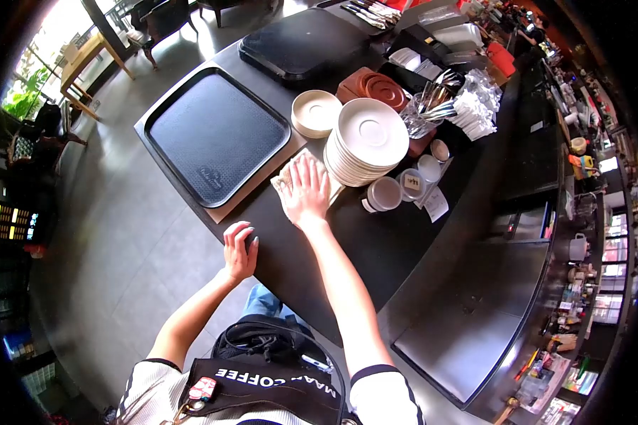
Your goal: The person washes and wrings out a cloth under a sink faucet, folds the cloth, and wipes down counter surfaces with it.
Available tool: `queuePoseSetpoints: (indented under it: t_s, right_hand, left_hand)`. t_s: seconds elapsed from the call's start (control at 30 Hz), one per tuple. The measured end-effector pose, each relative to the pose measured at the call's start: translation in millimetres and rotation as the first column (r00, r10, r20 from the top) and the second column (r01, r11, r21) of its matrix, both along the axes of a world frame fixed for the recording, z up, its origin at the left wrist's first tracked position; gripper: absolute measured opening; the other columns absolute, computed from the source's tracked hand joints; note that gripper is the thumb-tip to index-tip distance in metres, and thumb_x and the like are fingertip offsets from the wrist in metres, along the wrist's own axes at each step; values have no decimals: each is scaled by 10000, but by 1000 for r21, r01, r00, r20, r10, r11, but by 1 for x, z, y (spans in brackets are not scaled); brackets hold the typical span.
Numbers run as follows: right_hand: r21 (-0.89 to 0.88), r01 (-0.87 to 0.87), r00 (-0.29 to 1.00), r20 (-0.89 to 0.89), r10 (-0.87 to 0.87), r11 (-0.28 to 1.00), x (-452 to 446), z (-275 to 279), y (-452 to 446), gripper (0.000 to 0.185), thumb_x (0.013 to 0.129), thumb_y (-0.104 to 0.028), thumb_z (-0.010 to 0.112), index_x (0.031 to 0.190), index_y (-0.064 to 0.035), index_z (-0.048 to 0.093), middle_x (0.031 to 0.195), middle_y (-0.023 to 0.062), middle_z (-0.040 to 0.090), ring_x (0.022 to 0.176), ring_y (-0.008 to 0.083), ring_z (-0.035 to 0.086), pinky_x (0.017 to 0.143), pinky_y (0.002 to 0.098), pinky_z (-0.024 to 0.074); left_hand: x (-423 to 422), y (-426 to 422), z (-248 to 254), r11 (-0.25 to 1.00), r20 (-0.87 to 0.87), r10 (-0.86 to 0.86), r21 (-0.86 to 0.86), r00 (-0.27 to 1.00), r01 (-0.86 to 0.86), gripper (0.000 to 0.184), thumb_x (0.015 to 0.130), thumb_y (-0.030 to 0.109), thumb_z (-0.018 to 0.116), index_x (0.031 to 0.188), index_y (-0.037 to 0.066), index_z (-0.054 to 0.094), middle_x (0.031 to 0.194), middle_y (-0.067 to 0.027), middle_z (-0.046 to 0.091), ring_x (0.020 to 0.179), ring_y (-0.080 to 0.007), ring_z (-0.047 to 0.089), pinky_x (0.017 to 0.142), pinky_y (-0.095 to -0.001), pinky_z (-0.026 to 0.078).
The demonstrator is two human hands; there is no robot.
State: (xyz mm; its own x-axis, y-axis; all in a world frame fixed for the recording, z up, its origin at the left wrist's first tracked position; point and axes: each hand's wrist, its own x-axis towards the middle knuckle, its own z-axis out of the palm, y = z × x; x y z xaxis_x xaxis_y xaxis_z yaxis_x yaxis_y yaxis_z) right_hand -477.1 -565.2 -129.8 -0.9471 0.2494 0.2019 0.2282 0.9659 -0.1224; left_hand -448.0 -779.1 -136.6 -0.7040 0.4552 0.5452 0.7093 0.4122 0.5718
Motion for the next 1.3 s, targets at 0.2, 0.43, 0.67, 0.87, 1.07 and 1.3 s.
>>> queuePoseSetpoints:
  t_s: [0.2,0.43,0.67,0.87,1.07,1.3]
  right_hand:
    - [-131,-229,971,36,236,964,100,11,-19,573,904,-437,490,1415,-185,427,1536,50,280,1408,265,257,1137,484,169]
    - [17,342,927,157,-341,939,247,17,95,547,944,-377,446,1418,-107,412,1518,101,307,1403,317,262,1115,501,206]
    - [84,314,943,84,-321,946,183,0,12,610,902,-412,512,1405,-81,419,1530,103,283,1424,318,214,1132,532,146]
    - [-131,-314,934,135,331,940,117,9,-1,595,861,-371,564,1397,-146,434,1511,89,320,1391,310,280,1125,531,171]
    - [-55,17,992,126,-10,998,240,12,61,624,921,-427,507,1452,-137,352,1532,102,281,1420,331,225,1130,512,166]
    - [115,594,789,110,-604,796,231,-6,95,633,955,-445,379,1462,-70,315,1541,145,243,1413,391,200,1133,512,154]
  left_hand:
    - [-2,-2,0,999,13,-3,35,1000,3,255,820,2,595,1066,5,525,1117,-188,546,1023,-359,516,916,-438,416]
    - [-3,0,-1,1000,-2,6,27,1000,-6,254,796,18,639,1031,16,542,1090,-170,556,1000,-350,531,880,-418,446]
    - [-2,-1,0,998,-7,22,53,1000,-21,274,780,6,644,1030,36,536,1056,-154,565,985,-345,542,864,-417,459]
    - [-1,-4,4,995,-27,40,92,999,-37,263,790,7,640,1022,27,517,1056,-154,541,982,-348,531,850,-403,468]
    - [-1,-4,5,997,-34,31,79,999,-28,257,808,10,623,1031,28,497,1050,-157,533,967,-354,523,836,-401,466]
    - [-1,-5,1,996,-33,32,87,999,-29,272,808,11,625,1041,29,486,1057,-158,512,1007,-351,503,852,-395,461]
